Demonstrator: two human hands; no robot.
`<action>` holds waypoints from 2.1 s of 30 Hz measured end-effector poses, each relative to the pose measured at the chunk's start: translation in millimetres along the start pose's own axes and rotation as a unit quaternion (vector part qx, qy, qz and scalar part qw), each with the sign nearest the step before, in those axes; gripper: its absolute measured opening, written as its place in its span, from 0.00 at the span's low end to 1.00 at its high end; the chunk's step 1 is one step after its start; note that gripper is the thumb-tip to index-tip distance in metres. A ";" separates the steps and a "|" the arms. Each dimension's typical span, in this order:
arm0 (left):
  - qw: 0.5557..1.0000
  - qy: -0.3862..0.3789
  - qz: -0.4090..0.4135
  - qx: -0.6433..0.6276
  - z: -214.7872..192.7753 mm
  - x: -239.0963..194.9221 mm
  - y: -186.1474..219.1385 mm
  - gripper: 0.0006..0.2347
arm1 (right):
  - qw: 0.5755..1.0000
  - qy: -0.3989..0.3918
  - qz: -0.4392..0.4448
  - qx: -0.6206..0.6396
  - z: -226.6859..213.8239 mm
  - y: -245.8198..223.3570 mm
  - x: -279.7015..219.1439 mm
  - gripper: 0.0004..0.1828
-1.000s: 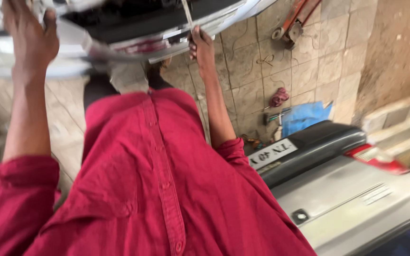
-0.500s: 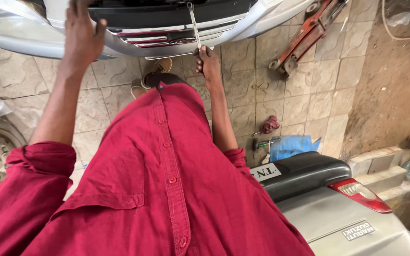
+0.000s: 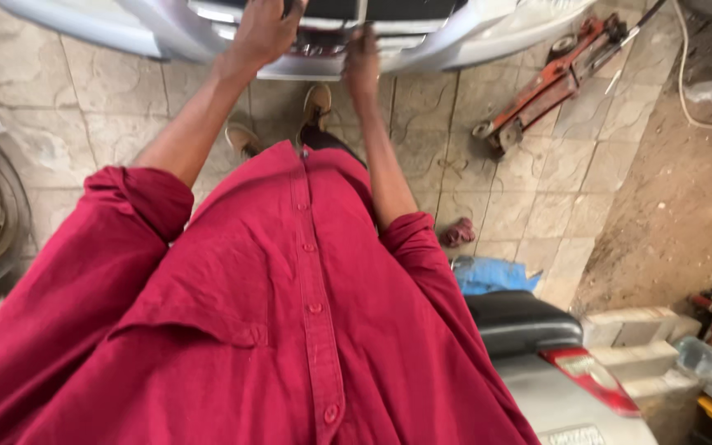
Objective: The person uses a wrench to tighten bolts on the front bumper and radiator support of a white car with the hood open. They work on both the left and right sides of the vehicle's front end, repeatedly reaching into the engine bay to secure components.
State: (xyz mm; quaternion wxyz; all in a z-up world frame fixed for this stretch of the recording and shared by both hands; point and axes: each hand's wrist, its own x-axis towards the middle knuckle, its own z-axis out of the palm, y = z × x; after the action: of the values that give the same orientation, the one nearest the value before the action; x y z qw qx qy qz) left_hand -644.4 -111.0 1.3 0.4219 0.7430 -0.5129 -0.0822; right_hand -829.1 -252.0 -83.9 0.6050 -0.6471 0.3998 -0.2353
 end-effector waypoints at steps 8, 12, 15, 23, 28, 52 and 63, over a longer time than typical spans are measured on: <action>0.973 -0.088 -0.190 -0.097 28.3 26.0 0.6 0.22 | 0.995 -0.085 -0.005 -0.050 24.9 26.1 30.6 0.14; 0.986 -0.041 -0.131 -0.095 22.2 15.9 7.2 0.20 | 0.996 -0.034 -0.041 -0.065 9.0 31.0 22.8 0.14; 0.982 -0.040 -0.156 -0.095 27.1 17.2 0.7 0.20 | 0.997 -0.047 -0.009 -0.062 12.9 25.5 28.2 0.14; 0.978 0.010 -0.170 -0.123 15.1 24.7 22.1 0.23 | 0.987 -0.156 0.009 -0.042 3.9 8.8 46.0 0.14; 0.981 0.068 -0.013 -0.184 0.1 52.5 40.7 0.24 | 0.991 -0.120 -0.041 -0.042 14.4 -5.2 37.7 0.17; 0.973 -0.060 0.001 0.223 72.8 127.3 20.1 0.27 | 0.963 0.122 0.079 0.227 -235.6 -84.0 123.8 0.07; 0.922 -0.022 -0.282 0.263 102.8 125.2 23.4 0.27 | 0.970 0.092 0.039 0.221 -452.7 -39.0 240.7 0.13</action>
State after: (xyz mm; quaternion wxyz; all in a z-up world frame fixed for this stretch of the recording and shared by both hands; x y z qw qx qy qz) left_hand -660.0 -273.7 -7.9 0.1591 0.9394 -0.2940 -0.0762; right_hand -1039.8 -716.5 -18.0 0.7026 -0.4562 0.4170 -0.3527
